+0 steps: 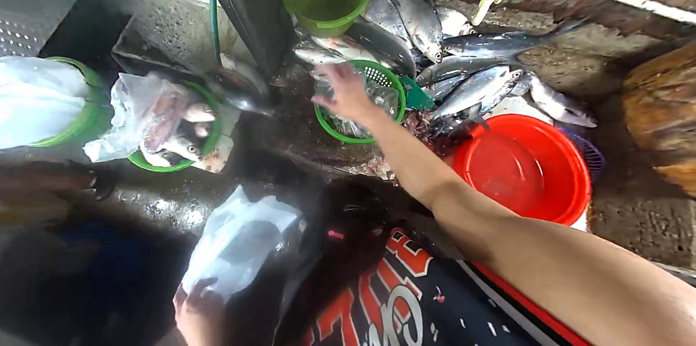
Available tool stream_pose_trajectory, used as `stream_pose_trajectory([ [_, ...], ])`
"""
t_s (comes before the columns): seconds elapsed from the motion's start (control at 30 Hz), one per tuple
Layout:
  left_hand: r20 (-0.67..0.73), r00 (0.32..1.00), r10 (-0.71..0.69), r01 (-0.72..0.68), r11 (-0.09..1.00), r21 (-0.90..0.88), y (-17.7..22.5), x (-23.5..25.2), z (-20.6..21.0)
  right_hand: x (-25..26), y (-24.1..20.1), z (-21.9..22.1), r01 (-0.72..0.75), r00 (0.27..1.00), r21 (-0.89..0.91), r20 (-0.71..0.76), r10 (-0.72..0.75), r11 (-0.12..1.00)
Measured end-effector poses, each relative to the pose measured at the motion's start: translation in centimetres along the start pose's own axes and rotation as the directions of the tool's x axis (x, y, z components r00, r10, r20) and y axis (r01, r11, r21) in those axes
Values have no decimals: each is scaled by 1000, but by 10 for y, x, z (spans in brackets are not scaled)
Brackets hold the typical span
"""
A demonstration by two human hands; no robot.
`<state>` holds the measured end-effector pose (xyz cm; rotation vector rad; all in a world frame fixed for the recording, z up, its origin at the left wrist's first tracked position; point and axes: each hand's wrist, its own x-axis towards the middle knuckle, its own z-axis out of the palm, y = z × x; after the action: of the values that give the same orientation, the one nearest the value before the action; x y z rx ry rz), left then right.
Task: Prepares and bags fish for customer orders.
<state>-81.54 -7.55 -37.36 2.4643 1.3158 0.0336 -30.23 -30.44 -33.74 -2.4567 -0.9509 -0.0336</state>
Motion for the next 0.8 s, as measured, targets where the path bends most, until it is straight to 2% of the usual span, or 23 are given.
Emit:
stream_pose_trajectory([
  [0.07,26,996,-86,87,995,-38,3,-10,13,23,43,5,-118,985,-185,100,138,976],
  [0.13,31,985,-167,168,984,-54,12,-17,22,31,66,22,-126,979,-197,131,154,972],
  [0.23,19,973,-231,232,970,-75,23,-16,31,30,64,10,-82,996,-7,-35,81,997],
  [0.33,141,960,-241,271,923,-274,29,-12,21,7,25,-25,60,986,296,-169,-10,953],
  [0.37,188,950,-249,304,878,-370,31,-13,17,-2,5,-33,106,978,460,-210,-9,882],
  [0.4,226,937,-268,344,825,-449,33,-15,14,-13,-17,-36,130,975,650,-222,23,749],
  [0.47,270,925,-267,378,713,-590,41,-9,13,-33,-68,-35,78,985,934,-127,119,348],
  [0.53,305,928,-213,370,616,-695,55,-7,6,-57,-122,-28,-127,973,992,124,195,6],
  [0.6,300,946,-122,318,528,-787,67,-13,-4,-84,-160,1,-350,918,915,378,119,-203],
  [0.63,287,955,-74,286,480,-829,71,-18,-9,-97,-176,21,-432,892,881,449,52,-194],
  [0.67,274,961,-23,256,438,-862,74,-24,-16,-108,-191,45,-452,892,889,452,-21,-71],
  [0.7,258,965,41,219,416,-883,76,-30,-25,-118,-203,67,-387,910,905,406,-88,177],
  [0.73,233,966,109,171,406,-898,77,-36,-32,-125,-214,86,-239,914,850,360,-185,470],
  [0.77,192,967,170,113,394,-912,76,-42,-39,-134,-223,108,-66,880,754,352,-318,654],
  [0.8,143,967,212,48,399,-916,72,-49,-45,-147,-230,133,107,807,678,367,-462,727],
])
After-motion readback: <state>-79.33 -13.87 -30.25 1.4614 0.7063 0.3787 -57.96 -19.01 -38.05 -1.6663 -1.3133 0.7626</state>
